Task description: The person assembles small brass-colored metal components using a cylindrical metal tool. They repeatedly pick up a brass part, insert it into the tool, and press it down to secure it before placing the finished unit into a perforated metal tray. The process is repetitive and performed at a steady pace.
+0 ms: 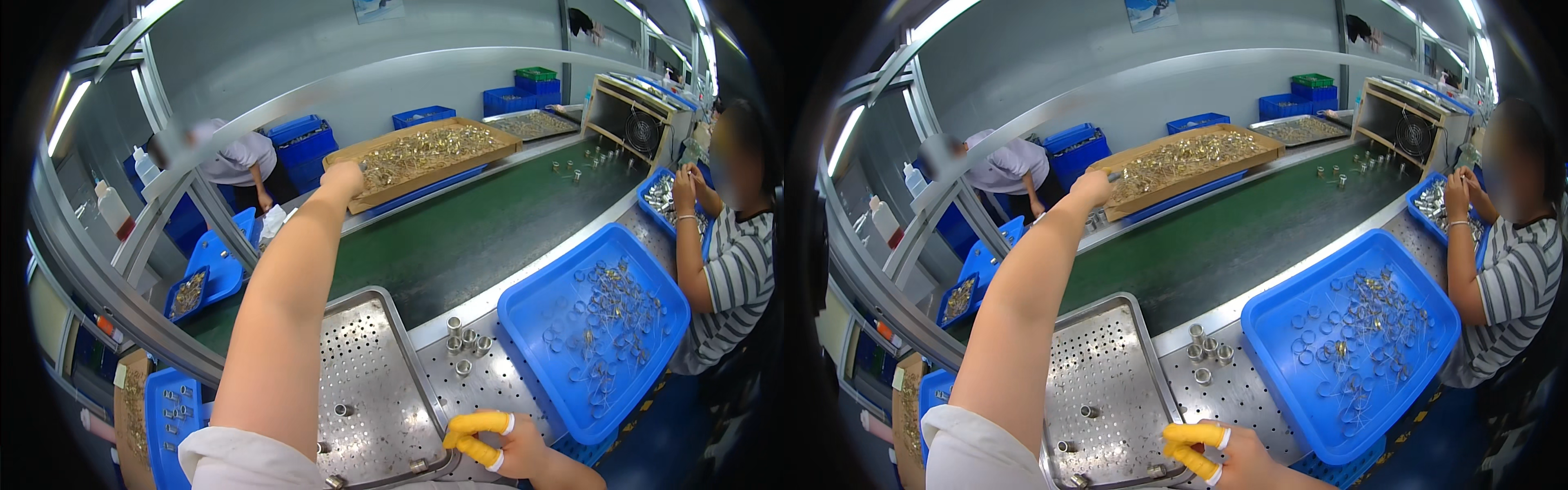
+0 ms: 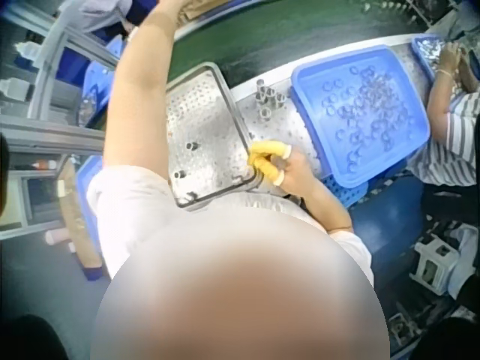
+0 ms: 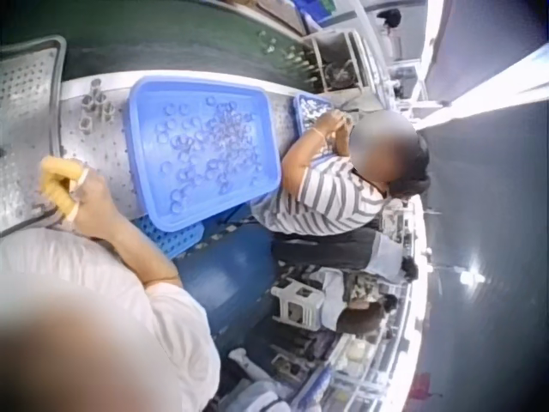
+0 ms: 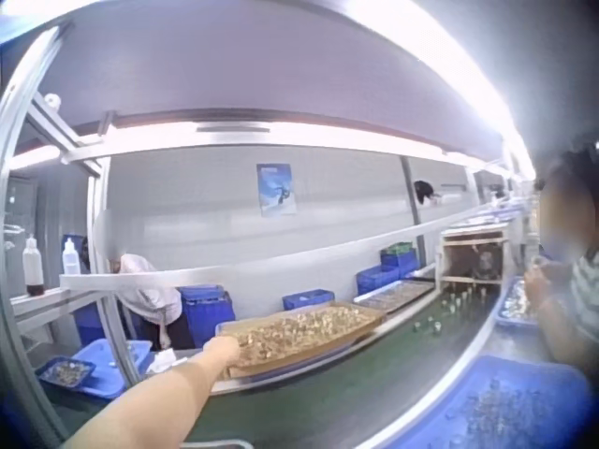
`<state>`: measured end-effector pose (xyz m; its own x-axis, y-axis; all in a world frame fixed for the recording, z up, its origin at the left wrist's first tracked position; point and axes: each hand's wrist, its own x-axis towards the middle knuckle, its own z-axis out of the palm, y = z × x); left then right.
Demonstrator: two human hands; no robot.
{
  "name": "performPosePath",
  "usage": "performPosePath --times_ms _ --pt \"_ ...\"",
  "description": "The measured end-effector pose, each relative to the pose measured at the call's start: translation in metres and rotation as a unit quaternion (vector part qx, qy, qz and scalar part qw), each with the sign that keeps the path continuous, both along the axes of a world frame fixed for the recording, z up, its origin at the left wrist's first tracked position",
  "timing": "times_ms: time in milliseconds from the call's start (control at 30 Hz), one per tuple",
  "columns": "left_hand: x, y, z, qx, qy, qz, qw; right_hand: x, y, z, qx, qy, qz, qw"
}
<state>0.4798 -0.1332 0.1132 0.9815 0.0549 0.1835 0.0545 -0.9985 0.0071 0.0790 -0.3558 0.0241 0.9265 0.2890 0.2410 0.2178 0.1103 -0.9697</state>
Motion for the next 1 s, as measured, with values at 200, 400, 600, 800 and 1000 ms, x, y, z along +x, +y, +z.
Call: performPosePath --times_ms 200,400,600,800,1000 --pt "-0.061 0.037 -0.021 -0.491 0.043 -0.081 0.866 0.010 0.011 -0.011 -0.089 -0.098 0.001 0.991" --pt "-0.251 0.048 -0.021 -0.811 0.153 -0.122 0.551 -0.004 0.009 -0.040 -0.130 -0.107 -0.028 0.985" --pt "-0.414 0.105 -0.078 -0.844 0.120 -0.091 0.515 -0.018 0.018 -0.052 -0.136 -0.122 -0.086 0.979" --pt "-0.462 0.121 -0.115 -0.713 0.052 -0.080 0.695 -0.014 0.025 -0.082 -0.082 -0.041 -0.171 0.981" --pt "-0.469 0.133 -0.124 -0.579 0.124 -0.106 0.799 0.004 0.018 -0.077 -0.106 0.041 -0.189 0.975"
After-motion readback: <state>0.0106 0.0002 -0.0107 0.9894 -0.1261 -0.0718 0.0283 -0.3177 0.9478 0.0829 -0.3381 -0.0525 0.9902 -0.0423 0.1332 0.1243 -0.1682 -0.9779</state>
